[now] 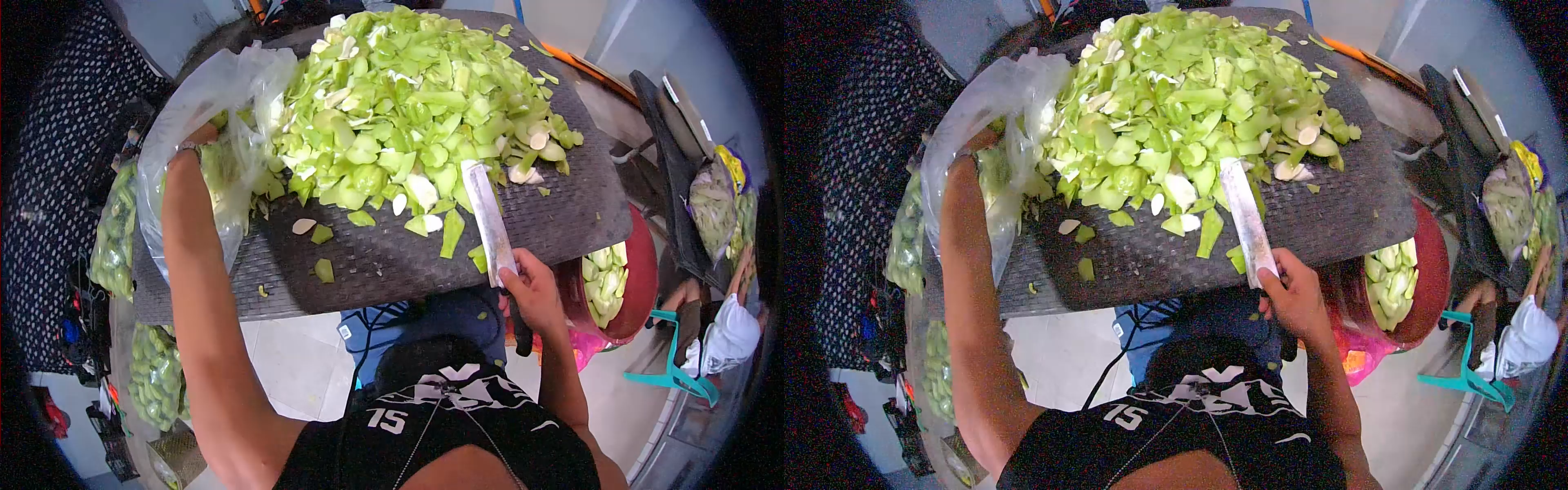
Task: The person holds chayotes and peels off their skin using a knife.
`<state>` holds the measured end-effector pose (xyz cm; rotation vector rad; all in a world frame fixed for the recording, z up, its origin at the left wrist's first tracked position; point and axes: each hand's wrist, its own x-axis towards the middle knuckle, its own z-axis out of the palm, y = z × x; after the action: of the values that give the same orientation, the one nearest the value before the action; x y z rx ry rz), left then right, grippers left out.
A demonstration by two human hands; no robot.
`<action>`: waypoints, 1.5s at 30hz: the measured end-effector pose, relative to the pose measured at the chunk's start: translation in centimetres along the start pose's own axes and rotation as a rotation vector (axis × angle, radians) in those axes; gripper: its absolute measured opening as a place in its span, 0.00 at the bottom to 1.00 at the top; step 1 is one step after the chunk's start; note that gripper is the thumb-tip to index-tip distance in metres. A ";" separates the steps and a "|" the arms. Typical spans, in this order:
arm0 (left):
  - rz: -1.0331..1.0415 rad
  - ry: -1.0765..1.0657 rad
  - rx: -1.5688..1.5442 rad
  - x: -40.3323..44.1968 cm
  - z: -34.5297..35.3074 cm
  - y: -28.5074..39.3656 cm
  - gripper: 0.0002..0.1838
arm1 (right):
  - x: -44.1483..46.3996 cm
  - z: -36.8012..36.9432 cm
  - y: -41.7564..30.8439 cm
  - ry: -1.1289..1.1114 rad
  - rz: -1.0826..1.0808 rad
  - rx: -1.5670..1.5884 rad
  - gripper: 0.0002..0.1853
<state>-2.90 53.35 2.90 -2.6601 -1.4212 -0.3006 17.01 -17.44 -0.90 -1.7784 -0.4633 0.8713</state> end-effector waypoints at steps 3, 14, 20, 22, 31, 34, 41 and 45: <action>0.005 -0.033 -0.082 -0.7 -1.4 -0.5 0.27 | 0.1 -0.1 -0.2 -0.015 0.007 0.014 0.08; -0.013 -0.541 -1.342 -10.7 -6.8 5.9 0.31 | 0.8 -0.4 -1.5 -0.077 0.025 0.044 0.07; -0.173 -0.845 -2.031 -18.1 -9.7 14.6 0.41 | 1.3 -1.0 -0.5 -0.231 0.055 0.510 0.13; -0.064 -1.077 -2.273 -20.0 -7.8 16.1 0.49 | 1.3 -0.5 -0.7 -0.329 -0.007 0.746 0.17; -0.163 -0.542 -2.430 -29.1 -7.8 28.5 0.38 | -1.1 1.1 -3.7 -0.359 -0.094 0.575 0.25; 0.013 -0.489 -2.122 -31.3 -8.6 30.1 0.32 | -2.0 0.7 -6.1 0.064 -0.473 -0.193 0.22; 0.410 0.044 -1.183 -34.3 -9.0 32.1 0.37 | 0.6 -0.2 -9.2 0.239 -0.865 -0.856 0.14; 0.406 0.063 -1.076 -35.9 -9.2 33.3 0.41 | 1.8 1.0 -10.1 0.219 -0.913 -0.926 0.14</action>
<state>4.21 4.00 3.59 -3.5552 -0.7207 -1.4087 18.45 -11.85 7.61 -2.0724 -1.5409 -0.2532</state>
